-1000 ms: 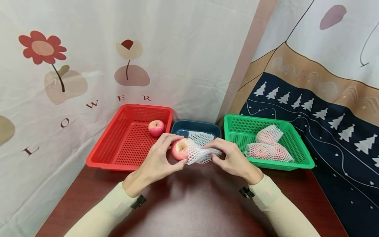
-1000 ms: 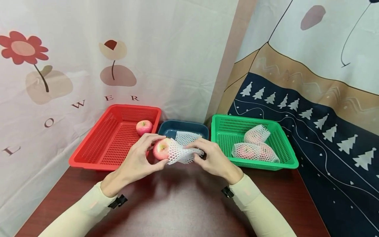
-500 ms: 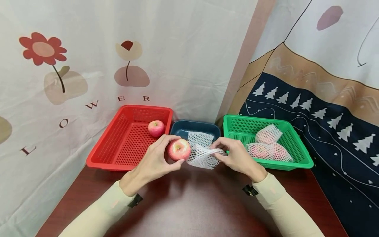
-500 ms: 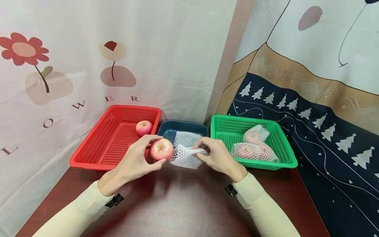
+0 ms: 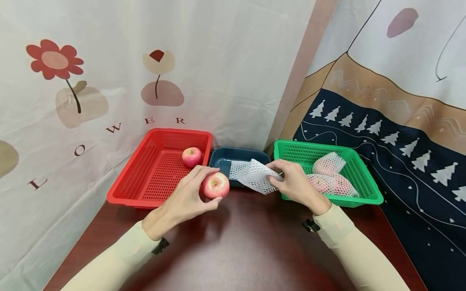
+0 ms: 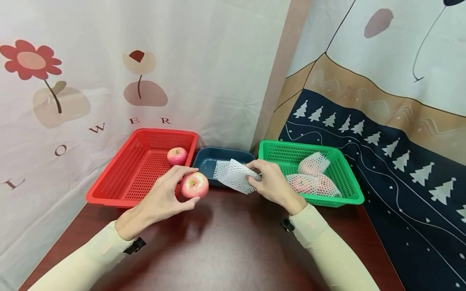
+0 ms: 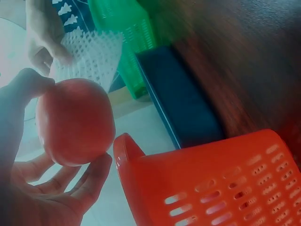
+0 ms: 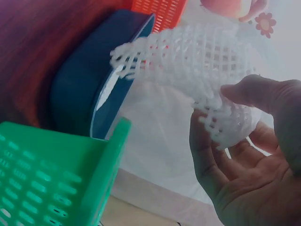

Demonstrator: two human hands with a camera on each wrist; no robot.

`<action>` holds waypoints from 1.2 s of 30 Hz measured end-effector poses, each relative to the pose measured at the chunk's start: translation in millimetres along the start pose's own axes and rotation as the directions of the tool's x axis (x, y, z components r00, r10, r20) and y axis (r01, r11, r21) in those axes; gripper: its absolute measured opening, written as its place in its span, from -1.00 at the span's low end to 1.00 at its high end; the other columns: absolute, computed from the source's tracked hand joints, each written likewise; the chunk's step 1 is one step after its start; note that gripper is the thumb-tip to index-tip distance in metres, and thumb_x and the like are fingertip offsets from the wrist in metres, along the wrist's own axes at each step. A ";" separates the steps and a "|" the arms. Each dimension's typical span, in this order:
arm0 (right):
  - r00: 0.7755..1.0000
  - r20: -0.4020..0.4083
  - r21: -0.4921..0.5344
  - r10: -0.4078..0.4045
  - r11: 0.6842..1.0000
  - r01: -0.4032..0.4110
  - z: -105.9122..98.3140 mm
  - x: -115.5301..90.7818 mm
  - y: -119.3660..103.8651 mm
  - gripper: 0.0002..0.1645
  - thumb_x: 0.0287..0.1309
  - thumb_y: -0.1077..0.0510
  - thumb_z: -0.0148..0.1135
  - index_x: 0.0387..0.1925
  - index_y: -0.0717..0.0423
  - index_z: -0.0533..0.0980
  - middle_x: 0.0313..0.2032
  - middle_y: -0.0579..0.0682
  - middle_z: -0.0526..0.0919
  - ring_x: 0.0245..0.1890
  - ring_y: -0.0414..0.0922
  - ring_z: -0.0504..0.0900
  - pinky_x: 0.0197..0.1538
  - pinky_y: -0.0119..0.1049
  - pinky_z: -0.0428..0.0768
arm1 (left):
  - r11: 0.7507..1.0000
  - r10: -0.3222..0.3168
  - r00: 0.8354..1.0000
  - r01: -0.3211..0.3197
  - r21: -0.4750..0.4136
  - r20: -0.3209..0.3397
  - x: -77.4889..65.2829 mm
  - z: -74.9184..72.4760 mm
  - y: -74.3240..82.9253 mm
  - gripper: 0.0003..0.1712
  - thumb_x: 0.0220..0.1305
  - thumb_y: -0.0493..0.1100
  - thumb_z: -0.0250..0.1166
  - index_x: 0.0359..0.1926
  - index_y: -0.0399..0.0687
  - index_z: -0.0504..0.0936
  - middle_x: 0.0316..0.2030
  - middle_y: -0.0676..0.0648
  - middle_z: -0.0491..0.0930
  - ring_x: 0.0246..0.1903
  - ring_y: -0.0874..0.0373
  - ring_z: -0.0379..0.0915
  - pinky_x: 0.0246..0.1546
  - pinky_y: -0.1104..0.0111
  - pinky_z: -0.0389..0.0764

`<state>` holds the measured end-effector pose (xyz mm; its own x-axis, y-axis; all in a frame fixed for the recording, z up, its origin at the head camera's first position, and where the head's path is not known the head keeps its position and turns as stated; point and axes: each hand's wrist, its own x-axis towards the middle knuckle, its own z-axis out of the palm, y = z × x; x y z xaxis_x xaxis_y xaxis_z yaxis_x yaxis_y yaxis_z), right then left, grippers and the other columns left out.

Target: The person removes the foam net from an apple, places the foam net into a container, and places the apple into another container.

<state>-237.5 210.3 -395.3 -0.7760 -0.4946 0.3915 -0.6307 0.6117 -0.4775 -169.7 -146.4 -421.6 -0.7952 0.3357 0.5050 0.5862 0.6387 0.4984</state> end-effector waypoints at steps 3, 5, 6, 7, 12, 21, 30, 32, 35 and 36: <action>1.000 -0.004 -0.028 0.014 1.000 -0.014 -1.7 5.2 -2.1 -0.78 0.44 0.28 0.59 0.06 0.11 0.84 0.00 0.06 0.91 -0.11 -0.05 0.76 -0.04 -0.09 0.86 | 1.000 -0.014 1.000 0.014 0.006 0.023 -1.4 -0.1 -1.1 -0.05 0.13 0.03 0.81 0.51 0.02 0.63 0.29 0.00 0.68 0.18 0.17 0.68 0.13 0.16 0.93; 1.000 -0.003 -0.039 0.030 0.999 -0.030 -1.9 9.5 -3.4 -0.81 0.44 0.27 0.57 0.03 0.11 0.84 -0.03 0.06 0.90 -0.14 -0.05 0.73 -0.06 -0.08 0.82 | 1.000 -0.019 0.999 0.018 0.008 0.033 -2.2 -0.1 -1.7 -0.05 0.13 0.03 0.81 0.51 0.01 0.63 0.30 -0.01 0.67 0.18 0.17 0.68 0.13 0.17 0.93; 0.999 -0.002 -0.043 0.040 0.998 -0.040 -1.7 11.9 -3.8 -0.82 0.44 0.27 0.56 0.02 0.11 0.84 -0.04 0.06 0.90 -0.15 -0.05 0.71 -0.06 -0.09 0.78 | 1.000 -0.021 0.999 0.021 0.010 0.037 -2.6 -0.1 -1.9 -0.05 0.13 0.04 0.81 0.51 0.00 0.63 0.30 -0.01 0.67 0.18 0.17 0.68 0.12 0.17 0.93; 0.999 -0.003 -0.048 0.049 0.998 -0.049 -1.5 14.4 -4.3 -0.83 0.44 0.27 0.54 0.01 0.11 0.83 -0.05 0.06 0.90 -0.17 -0.05 0.70 -0.07 -0.10 0.75 | 1.000 -0.023 0.999 0.023 0.013 0.040 -2.9 -0.3 -2.1 -0.04 0.13 0.04 0.81 0.51 0.00 0.63 0.30 -0.01 0.67 0.18 0.17 0.68 0.12 0.17 0.93; 0.995 0.002 -0.071 0.104 0.992 -0.103 0.1 29.6 -5.5 -0.83 0.40 0.26 0.50 -0.02 0.10 0.81 -0.14 0.04 0.88 -0.28 -0.04 0.59 -0.15 -0.17 0.54 | 0.999 -0.031 0.998 0.030 0.022 0.047 -3.5 -1.4 -2.5 -0.04 0.10 0.05 0.82 0.49 -0.01 0.63 0.28 0.00 0.66 0.16 0.18 0.67 0.10 0.18 0.94; 0.987 0.059 -0.125 0.149 0.982 -0.141 1.7 65.7 -3.5 -0.77 0.47 0.22 0.52 0.08 0.17 0.79 -0.11 0.13 0.94 -0.18 0.05 0.81 -0.01 0.02 0.82 | 0.999 -0.023 0.998 0.021 0.040 0.050 -0.7 -2.4 -3.6 -0.09 0.09 0.07 0.81 0.43 0.02 0.64 0.23 0.00 0.68 0.12 0.18 0.67 0.08 0.19 0.92; 0.966 0.164 -0.184 0.198 0.969 -0.168 7.4 101.5 -0.9 -0.77 0.57 0.19 0.47 0.13 0.17 0.82 0.02 0.17 0.94 -0.16 0.05 0.80 0.05 0.02 0.83 | 0.999 -0.022 0.998 0.021 0.026 0.060 0.2 -1.0 -4.7 -0.11 0.10 0.07 0.80 0.41 0.02 0.64 0.23 0.00 0.67 0.09 0.18 0.67 0.05 0.20 0.91; 0.961 0.175 -0.207 0.215 0.962 -0.178 8.8 107.6 0.1 -0.77 0.58 0.19 0.45 0.12 0.17 0.82 0.04 0.16 0.93 -0.15 0.04 0.79 0.05 0.01 0.83 | 0.999 -0.023 0.998 0.021 0.024 0.063 1.2 -0.4 -4.8 -0.10 0.10 0.07 0.80 0.41 0.02 0.63 0.23 0.00 0.67 0.10 0.18 0.67 0.06 0.21 0.92; 0.948 0.200 -0.244 0.246 0.950 -0.195 10.8 114.9 1.5 -0.78 0.57 0.20 0.45 0.11 0.17 0.82 0.03 0.16 0.92 -0.14 0.03 0.78 0.05 -0.02 0.84 | 1.000 -0.022 0.998 0.020 0.024 0.066 2.0 0.6 -4.5 -0.11 0.11 0.06 0.80 0.41 0.01 0.63 0.23 0.00 0.67 0.09 0.19 0.67 0.06 0.21 0.91; 0.943 0.211 -0.257 0.256 0.946 -0.199 11.4 117.1 1.9 -0.79 0.57 0.20 0.45 0.10 0.17 0.82 0.03 0.16 0.91 -0.15 0.03 0.77 0.04 -0.03 0.84 | 1.000 -0.022 0.997 0.020 0.024 0.068 2.2 0.9 -4.4 -0.11 0.11 0.06 0.80 0.41 0.01 0.63 0.24 0.00 0.67 0.09 0.19 0.68 0.06 0.21 0.91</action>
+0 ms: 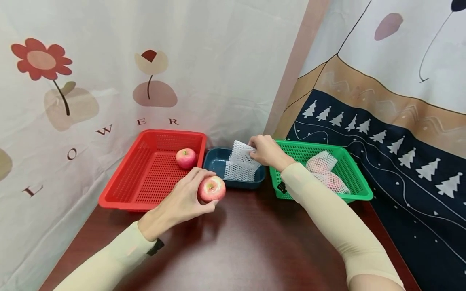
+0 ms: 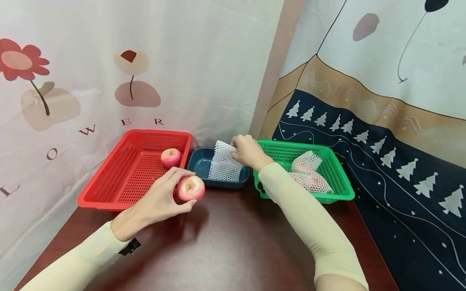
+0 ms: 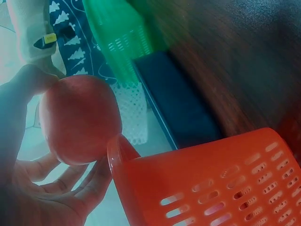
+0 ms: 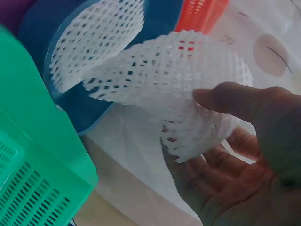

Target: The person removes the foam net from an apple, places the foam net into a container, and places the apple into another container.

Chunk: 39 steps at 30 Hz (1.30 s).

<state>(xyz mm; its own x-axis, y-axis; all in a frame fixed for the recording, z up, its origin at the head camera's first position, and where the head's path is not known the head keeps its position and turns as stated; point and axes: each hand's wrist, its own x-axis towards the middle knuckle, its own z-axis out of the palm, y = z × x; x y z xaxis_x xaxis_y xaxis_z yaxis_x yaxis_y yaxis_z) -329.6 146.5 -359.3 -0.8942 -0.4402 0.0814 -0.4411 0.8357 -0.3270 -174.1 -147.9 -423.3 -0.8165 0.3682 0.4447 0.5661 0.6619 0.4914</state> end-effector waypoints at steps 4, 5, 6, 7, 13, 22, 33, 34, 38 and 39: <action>1.000 0.029 -0.034 0.010 0.999 -0.009 2.0 9.2 -3.1 -0.81 0.58 0.21 0.42 0.08 0.18 0.79 -0.02 0.15 0.89 -0.17 0.03 0.77 0.00 -0.07 0.82 | 1.000 -0.003 1.000 0.003 0.003 -0.002 -2.0 -0.3 0.6 -0.10 0.10 0.06 0.81 0.41 0.00 0.63 0.23 -0.01 0.67 0.07 0.18 0.68 0.04 0.22 0.92; 1.000 0.027 -0.039 0.011 0.999 -0.010 2.6 11.3 -3.8 -0.83 0.58 0.21 0.42 0.06 0.17 0.79 -0.04 0.14 0.88 -0.18 0.03 0.78 -0.01 -0.07 0.82 | 1.000 -0.005 1.000 0.005 0.004 0.000 -2.2 -0.4 0.7 -0.11 0.10 0.07 0.81 0.40 0.01 0.63 0.23 -0.01 0.67 0.06 0.19 0.68 0.04 0.22 0.92; 1.000 0.022 -0.042 0.013 0.999 -0.012 3.5 13.5 -4.2 -0.85 0.59 0.21 0.42 0.05 0.16 0.78 -0.05 0.13 0.87 -0.19 0.04 0.78 -0.03 -0.06 0.81 | 1.000 -0.005 1.000 0.005 0.003 0.000 -2.4 -0.1 0.5 -0.11 0.10 0.06 0.81 0.40 0.02 0.63 0.23 -0.01 0.67 0.06 0.19 0.68 0.04 0.22 0.92; 1.000 0.011 -0.047 0.015 0.999 -0.015 4.3 15.5 -4.9 -0.87 0.59 0.21 0.42 0.04 0.15 0.77 -0.05 0.13 0.86 -0.19 0.03 0.78 -0.03 -0.06 0.81 | 1.000 -0.007 1.000 0.007 0.003 0.001 -2.5 -0.1 0.6 -0.11 0.10 0.06 0.81 0.40 0.03 0.63 0.23 0.00 0.67 0.05 0.19 0.68 0.04 0.21 0.91; 0.999 -0.031 -0.077 0.037 0.996 -0.040 13.1 25.5 -6.1 -0.93 0.53 0.24 0.44 -0.07 0.13 0.67 -0.10 0.12 0.78 -0.17 0.06 0.76 -0.05 -0.02 0.78 | 1.000 -0.023 0.999 0.023 -0.007 0.027 -0.1 2.7 1.6 -0.12 0.12 0.09 0.79 0.41 0.07 0.62 0.25 0.02 0.65 0.07 0.20 0.68 0.09 0.20 0.90; 0.996 -0.049 -0.130 0.074 0.988 -0.079 37.5 35.3 -7.5 -0.83 0.55 0.28 0.35 0.08 0.16 0.70 0.02 0.17 0.75 -0.01 0.12 0.79 0.02 0.01 0.86 | 1.000 -0.024 0.999 0.025 -0.013 0.047 0.8 7.2 3.9 -0.13 0.12 0.08 0.80 0.40 0.05 0.62 0.23 0.02 0.66 0.05 0.21 0.69 0.07 0.24 0.90; 0.994 0.047 -0.156 0.097 0.984 -0.089 66.7 51.3 8.0 -0.72 0.57 0.25 0.35 0.20 0.11 0.76 0.13 0.13 0.86 0.04 0.09 0.89 0.08 0.05 0.92 | 1.000 -0.026 0.998 0.026 -0.006 0.053 1.3 7.5 1.1 -0.12 0.13 0.09 0.80 0.40 0.04 0.61 0.24 0.02 0.65 0.06 0.22 0.67 0.08 0.25 0.89; 0.994 0.066 -0.157 0.093 0.984 -0.081 68.2 51.6 7.9 -0.72 0.55 0.25 0.36 0.18 0.10 0.77 0.12 0.12 0.86 0.02 0.06 0.88 0.07 0.02 0.91 | 1.000 -0.029 0.998 0.029 -0.005 0.052 1.0 7.3 0.9 -0.12 0.13 0.09 0.80 0.40 0.04 0.61 0.24 0.02 0.65 0.05 0.23 0.67 0.08 0.25 0.89; 0.985 0.147 -0.127 0.085 0.990 -0.066 71.5 51.7 5.3 -0.93 0.51 0.28 0.36 -0.08 0.13 0.72 -0.21 0.05 0.68 -0.27 -0.05 0.61 -0.18 -0.15 0.66 | 1.000 -0.030 0.998 0.030 -0.003 0.051 0.7 6.5 0.2 -0.11 0.13 0.09 0.80 0.40 0.04 0.60 0.25 0.01 0.64 0.07 0.22 0.67 0.08 0.26 0.90; 0.984 0.159 -0.118 0.086 0.991 -0.067 71.6 51.3 4.3 -0.96 0.50 0.29 0.38 -0.13 0.12 0.70 -0.24 0.02 0.62 -0.29 -0.06 0.54 -0.21 -0.17 0.59 | 1.000 -0.028 0.998 0.028 -0.003 0.051 1.0 6.4 0.0 -0.11 0.13 0.09 0.80 0.41 0.03 0.60 0.25 0.01 0.64 0.07 0.22 0.67 0.09 0.26 0.90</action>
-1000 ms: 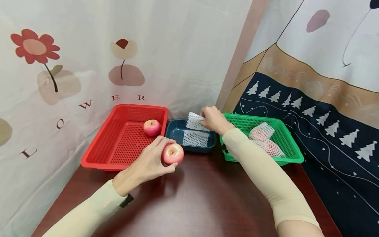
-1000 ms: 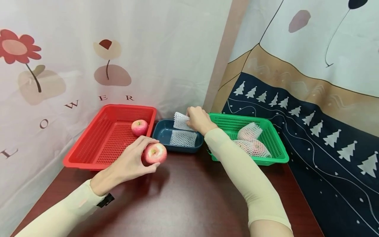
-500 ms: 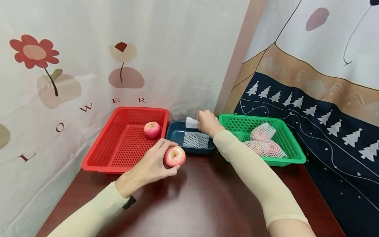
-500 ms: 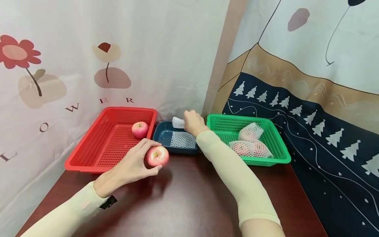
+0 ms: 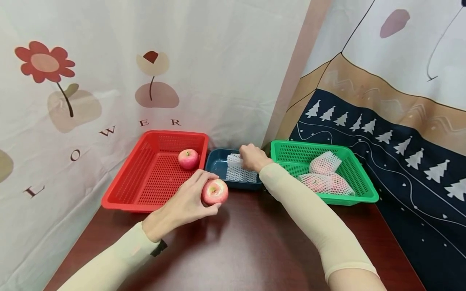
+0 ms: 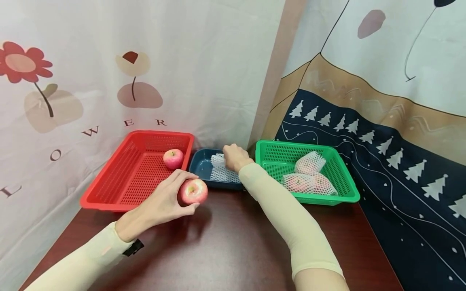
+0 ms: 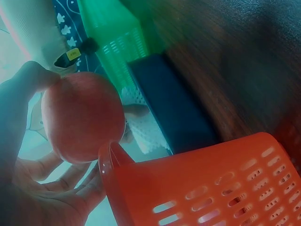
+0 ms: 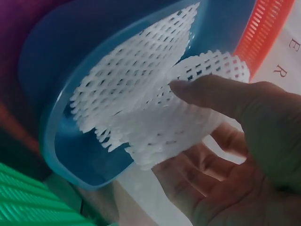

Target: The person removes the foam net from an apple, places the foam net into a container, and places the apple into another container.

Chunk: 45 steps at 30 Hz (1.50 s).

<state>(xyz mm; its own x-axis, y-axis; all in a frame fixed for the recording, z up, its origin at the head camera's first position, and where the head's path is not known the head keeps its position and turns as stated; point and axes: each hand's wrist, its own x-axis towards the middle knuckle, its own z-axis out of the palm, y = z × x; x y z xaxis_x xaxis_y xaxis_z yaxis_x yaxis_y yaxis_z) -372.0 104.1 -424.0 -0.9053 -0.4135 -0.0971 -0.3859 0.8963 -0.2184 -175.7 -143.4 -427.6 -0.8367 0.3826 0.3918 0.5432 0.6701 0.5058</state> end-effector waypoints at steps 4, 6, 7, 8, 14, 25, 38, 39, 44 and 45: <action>0.998 0.056 0.013 0.021 1.000 -0.022 -10.5 -17.5 -15.5 -0.90 0.47 0.30 0.49 -0.07 0.11 0.73 -0.15 0.05 0.70 -0.23 -0.04 0.57 -0.14 -0.15 0.62 | 1.000 0.009 1.000 -0.009 0.004 -0.001 1.3 -0.2 0.1 -0.11 0.13 0.09 0.80 0.41 0.03 0.59 0.26 0.00 0.64 0.09 0.21 0.66 0.10 0.24 0.89; 0.997 0.073 0.012 0.012 1.000 -0.013 -9.1 -20.6 -16.3 -0.77 0.45 0.27 0.55 0.07 0.09 0.77 0.04 0.08 0.81 -0.10 -0.03 0.70 0.01 -0.11 0.78 | 1.000 0.013 1.000 -0.013 0.012 -0.003 1.1 0.3 -0.1 -0.12 0.14 0.09 0.79 0.41 0.03 0.59 0.26 0.00 0.64 0.09 0.21 0.66 0.10 0.24 0.89; 0.996 0.088 0.011 0.005 1.000 -0.006 -8.2 -22.1 -16.7 -0.72 0.45 0.26 0.57 0.13 0.11 0.77 0.12 0.11 0.83 -0.04 0.00 0.74 0.09 -0.08 0.82 | 1.000 0.015 1.000 -0.015 0.016 -0.005 0.8 0.5 -0.1 -0.12 0.14 0.09 0.79 0.41 0.03 0.59 0.26 0.00 0.64 0.09 0.20 0.66 0.10 0.23 0.89; 0.995 0.099 0.013 -0.006 1.000 0.005 -6.7 -22.6 -16.9 -0.67 0.44 0.25 0.58 0.18 0.12 0.77 0.19 0.12 0.83 0.02 0.01 0.77 0.17 -0.05 0.84 | 1.000 0.017 1.000 -0.017 0.020 -0.007 0.4 0.7 -0.2 -0.12 0.14 0.08 0.79 0.41 0.02 0.59 0.27 0.00 0.64 0.10 0.20 0.66 0.11 0.23 0.89; 0.982 0.161 -0.003 -0.096 0.995 0.097 23.5 3.5 5.2 -0.57 0.33 0.01 0.75 0.12 0.02 0.79 0.19 0.04 0.84 0.02 -0.04 0.80 0.15 -0.07 0.85 | 0.998 0.047 0.998 -0.046 0.040 -0.031 -0.7 2.0 0.2 -0.14 0.14 0.05 0.79 0.39 -0.03 0.60 0.23 0.01 0.67 0.12 0.20 0.65 0.11 0.22 0.89; 0.955 0.294 -0.055 -0.049 0.996 0.068 70.8 54.7 39.7 -0.63 0.45 -0.24 0.61 0.12 -0.23 0.82 0.23 -0.07 0.82 0.01 -0.15 0.76 0.11 -0.17 0.81 | 0.998 0.056 0.998 -0.056 0.033 -0.007 -0.1 1.6 0.8 -0.17 0.17 0.05 0.76 0.43 0.12 0.66 0.26 0.06 0.66 0.16 0.23 0.63 0.08 0.25 0.89; 0.941 0.325 -0.044 -0.097 0.992 0.118 53.5 23.8 24.6 -0.54 0.72 0.07 0.11 0.37 -0.05 0.79 0.43 -0.01 0.80 0.29 -0.09 0.77 0.42 -0.07 0.78 | 0.997 0.068 0.998 -0.067 0.042 -0.014 1.4 1.3 -1.0 -0.20 0.17 0.05 0.76 0.41 0.14 0.68 0.25 0.07 0.65 0.16 0.23 0.63 0.10 0.24 0.88; 0.940 0.322 -0.045 -0.108 0.991 0.129 51.4 20.7 23.7 -0.54 0.73 0.07 0.10 0.38 -0.02 0.78 0.42 0.00 0.81 0.32 -0.07 0.78 0.43 -0.05 0.78 | 0.997 0.065 0.998 -0.064 0.042 -0.011 1.6 1.0 -0.6 -0.20 0.17 0.06 0.76 0.41 0.15 0.68 0.25 0.07 0.65 0.16 0.23 0.63 0.11 0.24 0.88; 0.937 0.319 -0.037 -0.145 0.986 0.165 48.7 16.0 23.0 -0.50 0.77 0.06 0.06 0.44 0.04 0.74 0.41 0.02 0.82 0.46 -0.03 0.76 0.54 -0.03 0.73 | 0.998 0.055 0.998 -0.054 0.043 -0.012 1.1 -0.4 0.5 -0.21 0.18 0.06 0.75 0.41 0.13 0.68 0.25 0.06 0.66 0.16 0.23 0.64 0.12 0.23 0.87; 0.939 0.314 -0.034 -0.142 0.986 0.160 53.0 20.0 25.8 -0.50 0.76 0.06 0.06 0.45 0.04 0.74 0.42 0.02 0.82 0.46 -0.03 0.75 0.56 -0.02 0.72 | 0.998 0.054 0.998 -0.054 0.044 -0.013 0.8 -0.4 0.6 -0.21 0.18 0.06 0.75 0.41 0.13 0.68 0.25 0.06 0.66 0.15 0.23 0.65 0.11 0.23 0.86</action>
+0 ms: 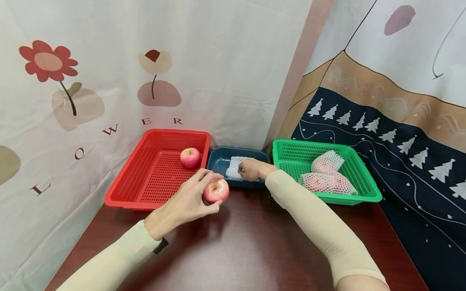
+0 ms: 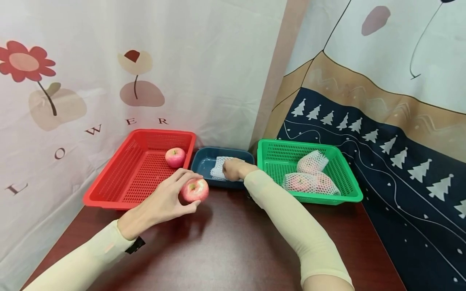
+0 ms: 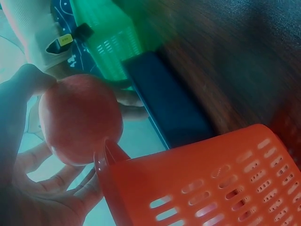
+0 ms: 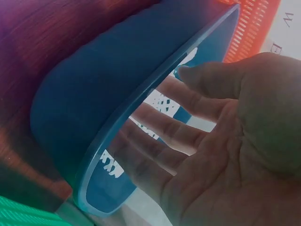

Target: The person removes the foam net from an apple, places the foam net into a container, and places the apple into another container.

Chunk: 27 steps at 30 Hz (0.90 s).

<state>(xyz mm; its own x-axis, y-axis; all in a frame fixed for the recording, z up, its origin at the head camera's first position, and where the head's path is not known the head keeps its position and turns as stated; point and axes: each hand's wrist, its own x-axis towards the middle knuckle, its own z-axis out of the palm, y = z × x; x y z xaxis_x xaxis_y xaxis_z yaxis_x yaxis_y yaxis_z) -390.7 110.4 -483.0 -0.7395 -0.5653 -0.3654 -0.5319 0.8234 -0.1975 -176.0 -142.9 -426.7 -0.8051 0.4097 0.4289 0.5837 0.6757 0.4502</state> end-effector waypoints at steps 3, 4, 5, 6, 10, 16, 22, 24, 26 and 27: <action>1.000 -0.011 0.017 -0.002 1.000 0.002 9.7 14.8 12.9 -0.48 0.76 0.04 0.06 0.47 0.02 0.72 0.43 0.01 0.81 0.45 -0.04 0.75 0.58 -0.01 0.71 | 1.000 0.001 1.000 -0.001 0.006 -0.005 -0.9 -0.1 0.4 -0.22 0.18 0.06 0.74 0.41 0.14 0.69 0.25 0.07 0.66 0.14 0.23 0.65 0.10 0.23 0.86; 1.000 -0.016 0.019 -0.006 1.000 0.006 12.8 19.8 18.4 -0.48 0.75 0.02 0.06 0.46 0.00 0.73 0.42 0.00 0.81 0.43 -0.05 0.76 0.56 -0.01 0.72 | 1.000 0.002 1.000 -0.002 0.010 -0.007 -1.0 -0.2 0.4 -0.21 0.18 0.07 0.74 0.41 0.15 0.69 0.24 0.07 0.66 0.14 0.24 0.65 0.10 0.24 0.86; 1.000 -0.020 0.018 -0.007 1.000 0.007 15.2 23.4 22.1 -0.48 0.75 0.00 0.06 0.46 -0.02 0.73 0.42 -0.01 0.81 0.43 -0.06 0.76 0.55 -0.02 0.73 | 1.000 0.002 1.000 -0.002 0.010 -0.008 -1.0 -0.3 0.4 -0.22 0.18 0.06 0.74 0.41 0.15 0.69 0.24 0.07 0.66 0.13 0.24 0.65 0.11 0.24 0.87; 1.000 -0.019 0.016 -0.014 1.000 0.014 16.3 25.3 24.7 -0.49 0.75 -0.01 0.07 0.46 -0.05 0.74 0.41 -0.03 0.81 0.42 -0.08 0.76 0.54 -0.03 0.74 | 1.000 0.004 1.000 -0.004 0.011 -0.009 -1.0 -0.5 0.5 -0.22 0.19 0.06 0.74 0.41 0.15 0.69 0.24 0.06 0.66 0.13 0.24 0.65 0.10 0.24 0.87; 0.999 -0.035 0.023 -0.012 1.000 0.012 10.5 11.8 17.4 -0.52 0.77 0.00 0.11 0.45 -0.04 0.74 0.42 0.00 0.81 0.41 -0.03 0.77 0.50 0.02 0.77 | 1.000 0.010 1.000 -0.010 0.022 -0.009 -0.3 -1.7 0.4 -0.21 0.19 0.06 0.75 0.42 0.13 0.69 0.23 0.04 0.65 0.12 0.22 0.65 0.10 0.24 0.88; 0.997 -0.068 0.081 0.034 0.996 -0.028 -24.7 -59.5 -37.7 -0.55 0.81 0.08 0.18 0.49 0.09 0.69 0.50 0.12 0.74 0.50 0.07 0.72 0.59 0.09 0.69 | 1.000 -0.002 1.000 0.002 0.016 0.001 0.0 -3.9 -0.7 -0.18 0.18 0.03 0.76 0.44 0.09 0.68 0.25 0.00 0.65 0.12 0.19 0.66 0.09 0.23 0.90; 0.992 -0.120 0.075 0.040 0.997 -0.031 -33.0 -82.6 -49.2 -0.55 0.80 0.05 0.22 0.49 0.07 0.69 0.48 0.11 0.76 0.40 0.03 0.76 0.54 0.06 0.73 | 1.000 -0.014 1.000 0.014 0.018 0.000 -1.0 -5.6 -2.1 -0.18 0.20 0.05 0.75 0.45 0.10 0.68 0.26 0.00 0.64 0.13 0.19 0.66 0.10 0.22 0.90; 0.990 -0.141 0.075 0.032 0.997 -0.022 -33.1 -84.7 -48.3 -0.55 0.80 0.05 0.22 0.48 0.09 0.69 0.46 0.12 0.76 0.38 0.04 0.77 0.53 0.07 0.74 | 1.000 -0.014 1.000 0.014 0.019 -0.004 -0.9 -6.2 -2.5 -0.18 0.20 0.04 0.75 0.45 0.10 0.68 0.27 0.00 0.64 0.13 0.18 0.66 0.09 0.21 0.90; 0.987 -0.159 0.077 0.021 0.997 -0.009 -32.0 -86.9 -46.7 -0.55 0.79 0.04 0.23 0.47 0.10 0.69 0.45 0.13 0.77 0.38 0.06 0.76 0.52 0.08 0.74 | 1.000 -0.017 1.000 0.017 0.019 -0.003 -1.2 -6.8 -2.8 -0.18 0.20 0.02 0.76 0.46 0.10 0.68 0.27 -0.01 0.64 0.14 0.18 0.67 0.09 0.21 0.91; 0.985 -0.170 0.078 0.014 0.997 -0.001 -31.3 -88.5 -45.9 -0.56 0.79 0.04 0.23 0.46 0.10 0.70 0.44 0.14 0.77 0.39 0.06 0.76 0.53 0.09 0.74 | 1.000 -0.019 1.000 0.019 0.018 -0.001 -1.4 -7.0 -3.0 -0.18 0.20 0.02 0.76 0.46 0.10 0.68 0.28 -0.01 0.64 0.13 0.17 0.67 0.08 0.22 0.91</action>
<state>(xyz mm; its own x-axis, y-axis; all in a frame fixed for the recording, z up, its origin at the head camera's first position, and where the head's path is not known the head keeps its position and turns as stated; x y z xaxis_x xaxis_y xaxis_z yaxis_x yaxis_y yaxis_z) -313.7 121.1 -413.1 -0.8062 -0.5537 -0.2084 -0.4975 0.8252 -0.2676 -175.9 -149.8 -423.1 -0.8161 0.3962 0.4207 0.5661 0.6946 0.4439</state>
